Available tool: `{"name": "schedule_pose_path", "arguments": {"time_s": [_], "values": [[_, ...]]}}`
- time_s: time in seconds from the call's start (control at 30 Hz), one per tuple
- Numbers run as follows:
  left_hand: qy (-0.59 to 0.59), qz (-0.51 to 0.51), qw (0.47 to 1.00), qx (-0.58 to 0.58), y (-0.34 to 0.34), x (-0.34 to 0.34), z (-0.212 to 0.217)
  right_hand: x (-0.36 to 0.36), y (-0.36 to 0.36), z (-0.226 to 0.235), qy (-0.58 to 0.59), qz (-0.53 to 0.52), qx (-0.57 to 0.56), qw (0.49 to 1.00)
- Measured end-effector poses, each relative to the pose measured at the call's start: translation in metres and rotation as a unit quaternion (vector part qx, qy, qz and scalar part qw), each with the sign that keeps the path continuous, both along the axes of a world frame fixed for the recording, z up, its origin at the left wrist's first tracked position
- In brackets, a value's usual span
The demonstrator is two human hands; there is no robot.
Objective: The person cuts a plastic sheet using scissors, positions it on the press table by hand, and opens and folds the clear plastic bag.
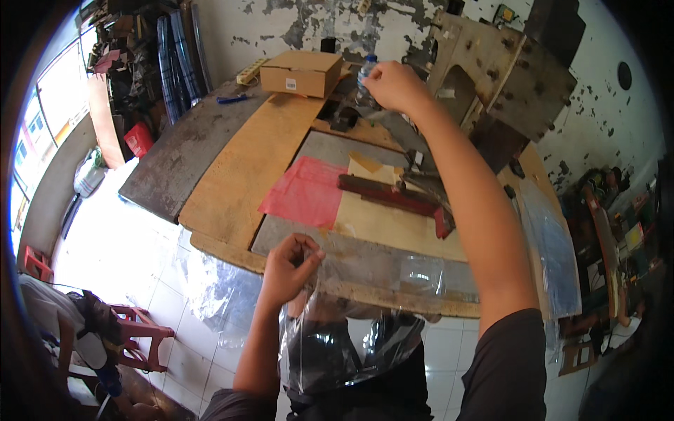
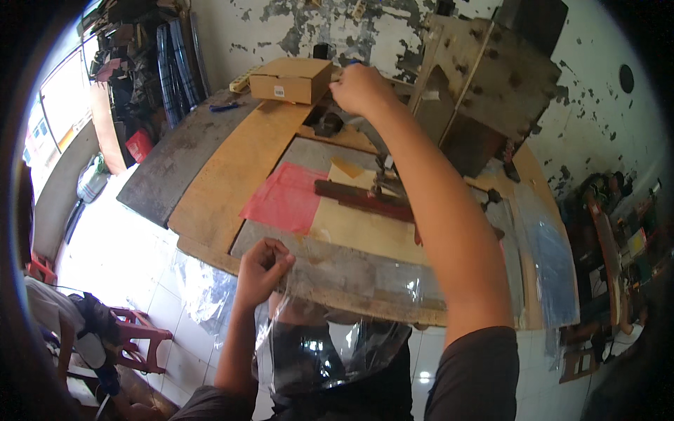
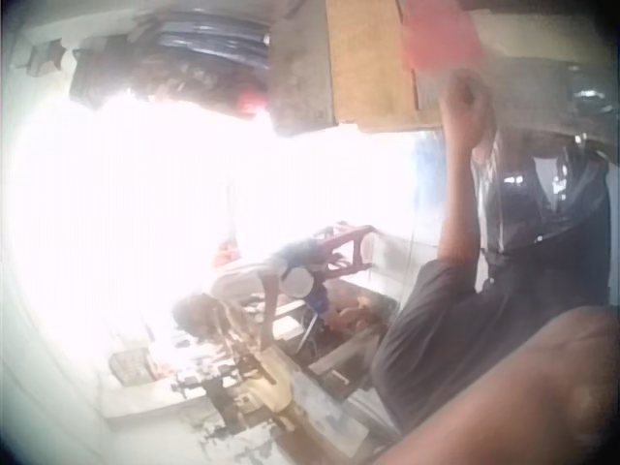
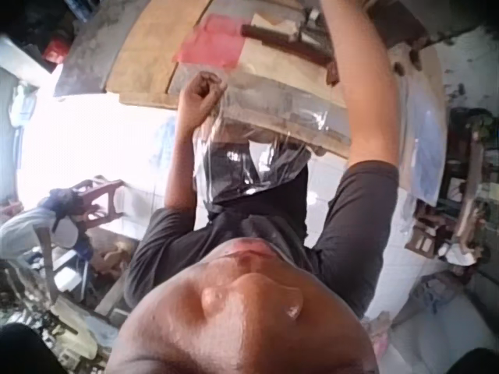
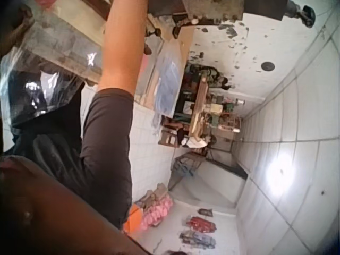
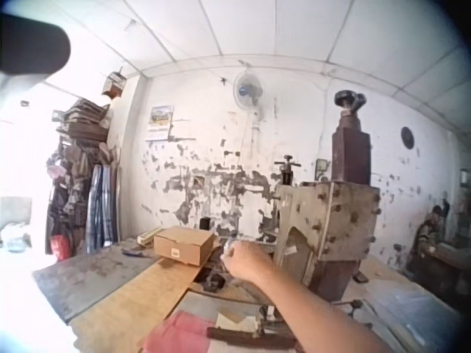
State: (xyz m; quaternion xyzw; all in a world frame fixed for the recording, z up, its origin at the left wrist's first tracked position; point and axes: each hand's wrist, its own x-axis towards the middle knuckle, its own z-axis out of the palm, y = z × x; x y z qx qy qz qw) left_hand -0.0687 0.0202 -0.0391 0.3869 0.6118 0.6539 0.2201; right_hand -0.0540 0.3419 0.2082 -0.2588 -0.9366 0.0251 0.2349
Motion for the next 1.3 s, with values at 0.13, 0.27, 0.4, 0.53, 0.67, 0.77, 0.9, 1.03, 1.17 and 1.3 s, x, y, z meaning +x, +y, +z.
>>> {"name": "schedule_pose_path", "arguments": {"time_s": [0.13,0.27,0.4,0.53,0.67,0.77,0.9,1.03,1.17,1.3], "values": [[-0.048,-0.036,0.998,0.017,0.011,0.001,0.016,0.141,-0.12,0.001,0.077,0.12,-0.063,0.988],[-0.142,-0.051,0.984,0.093,-0.004,-0.007,0.007,0.248,-0.208,-0.085,0.04,0.219,-0.105,0.969],[-0.203,-0.042,0.964,0.165,0.004,0.033,0.023,0.305,-0.307,-0.172,0.021,0.288,-0.218,0.932],[-0.251,-0.037,0.949,0.185,0.005,0.074,0.066,0.325,-0.348,-0.243,0.007,0.262,-0.131,0.956],[-0.244,-0.035,0.954,0.171,0.017,0.086,0.084,0.354,-0.322,-0.239,0.101,0.206,0.015,0.973],[-0.301,-0.083,0.933,0.18,0.031,0.105,0.104,0.378,-0.292,-0.197,0.221,0.169,0.012,0.96],[-0.288,-0.25,0.893,0.241,0.029,0.126,0.129,0.431,-0.252,-0.168,0.431,0.034,-0.048,0.901],[-0.159,-0.23,0.948,0.155,0.028,0.156,0.122,0.452,-0.216,-0.127,0.597,0.017,-0.153,0.788],[-0.158,-0.374,0.904,0.132,0.014,0.156,0.097,0.455,-0.2,-0.113,0.587,0.002,-0.234,0.775],[-0.204,-0.446,0.864,0.118,0.003,0.173,0.096,0.477,-0.182,-0.137,0.581,0.035,-0.231,0.78]]}}
